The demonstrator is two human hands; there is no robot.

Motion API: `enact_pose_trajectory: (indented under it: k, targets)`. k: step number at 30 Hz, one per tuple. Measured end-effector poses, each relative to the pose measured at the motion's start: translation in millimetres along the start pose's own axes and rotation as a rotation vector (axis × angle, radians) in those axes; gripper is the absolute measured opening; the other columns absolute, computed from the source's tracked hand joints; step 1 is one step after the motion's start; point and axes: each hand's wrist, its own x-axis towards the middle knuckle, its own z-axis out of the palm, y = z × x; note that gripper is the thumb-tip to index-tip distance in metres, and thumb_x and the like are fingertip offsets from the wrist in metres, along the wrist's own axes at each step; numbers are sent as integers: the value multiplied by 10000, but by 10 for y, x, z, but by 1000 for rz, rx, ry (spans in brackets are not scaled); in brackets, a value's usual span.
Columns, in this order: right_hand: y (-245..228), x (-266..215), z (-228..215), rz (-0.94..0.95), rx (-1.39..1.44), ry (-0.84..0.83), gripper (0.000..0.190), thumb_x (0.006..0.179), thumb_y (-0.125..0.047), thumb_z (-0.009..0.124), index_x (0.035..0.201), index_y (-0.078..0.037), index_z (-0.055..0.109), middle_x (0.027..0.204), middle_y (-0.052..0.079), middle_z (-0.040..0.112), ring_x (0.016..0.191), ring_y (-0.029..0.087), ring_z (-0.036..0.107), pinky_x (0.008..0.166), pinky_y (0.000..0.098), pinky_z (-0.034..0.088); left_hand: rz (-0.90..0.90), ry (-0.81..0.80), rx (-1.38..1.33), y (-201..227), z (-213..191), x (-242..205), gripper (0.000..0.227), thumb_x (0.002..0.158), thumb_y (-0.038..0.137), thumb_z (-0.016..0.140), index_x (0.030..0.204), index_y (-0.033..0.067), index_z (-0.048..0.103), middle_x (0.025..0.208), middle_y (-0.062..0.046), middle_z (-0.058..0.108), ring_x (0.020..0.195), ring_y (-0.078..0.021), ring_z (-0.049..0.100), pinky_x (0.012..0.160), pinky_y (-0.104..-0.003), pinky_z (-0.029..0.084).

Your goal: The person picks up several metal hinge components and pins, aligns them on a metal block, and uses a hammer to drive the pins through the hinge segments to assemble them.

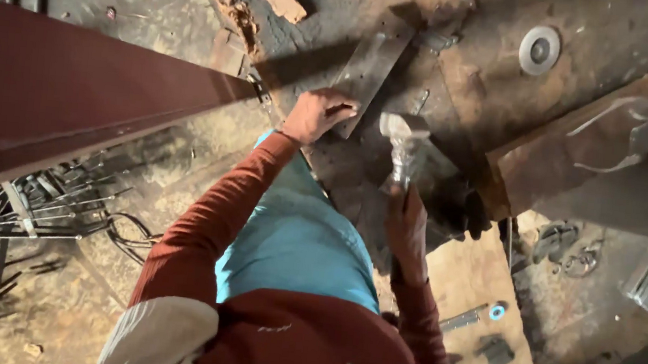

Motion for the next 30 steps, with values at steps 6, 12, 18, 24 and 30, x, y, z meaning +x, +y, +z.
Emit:
enact_pose_trajectory:
  k: [6, 12, 18, 24, 30]
  targets:
    - [452, -259, 15, 225, 21, -65, 339, 1056, -346, 519, 1002, -21, 601, 658, 149, 548, 552, 273, 536, 510, 433, 405, -146, 69, -356, -163, -65, 22, 170, 981, 172, 782, 1059, 40, 708, 866, -37, 670, 809, -64, 571, 748, -270, 513]
    - [699, -645, 75, 486, 133, -131, 352, 1037, -377, 523, 916, -47, 549, 595, 87, 521, 475, 165, 493, 436, 377, 385, -131, 31, -370, -82, -86, 95, 164, 979, 141, 760, 1085, 28, 709, 913, -17, 708, 841, -60, 607, 772, -264, 522]
    - [595, -654, 132, 537, 169, -172, 397, 1035, -378, 532, 849, -30, 567, 568, 46, 524, 452, 134, 502, 412, 323, 385, -55, -25, -317, 61, -184, 130, 140, 966, 118, 775, 1051, 28, 710, 944, -64, 742, 876, -101, 680, 791, -288, 554]
    - [454, -630, 65, 466, 290, -192, 345, 1038, -369, 515, 892, -58, 551, 583, 1, 493, 452, 104, 493, 405, 301, 392, -17, -47, -146, 182, -239, 174, 162, 919, 104, 793, 1052, 42, 726, 938, -113, 736, 799, -182, 710, 709, -318, 552]
    - [457, -626, 58, 437, 311, -201, 344, 1046, -373, 516, 899, -64, 541, 587, -3, 487, 453, 96, 482, 409, 291, 392, -33, -77, -107, 191, -244, 178, 156, 932, 107, 776, 1073, 58, 733, 947, -106, 747, 776, -207, 712, 688, -330, 550]
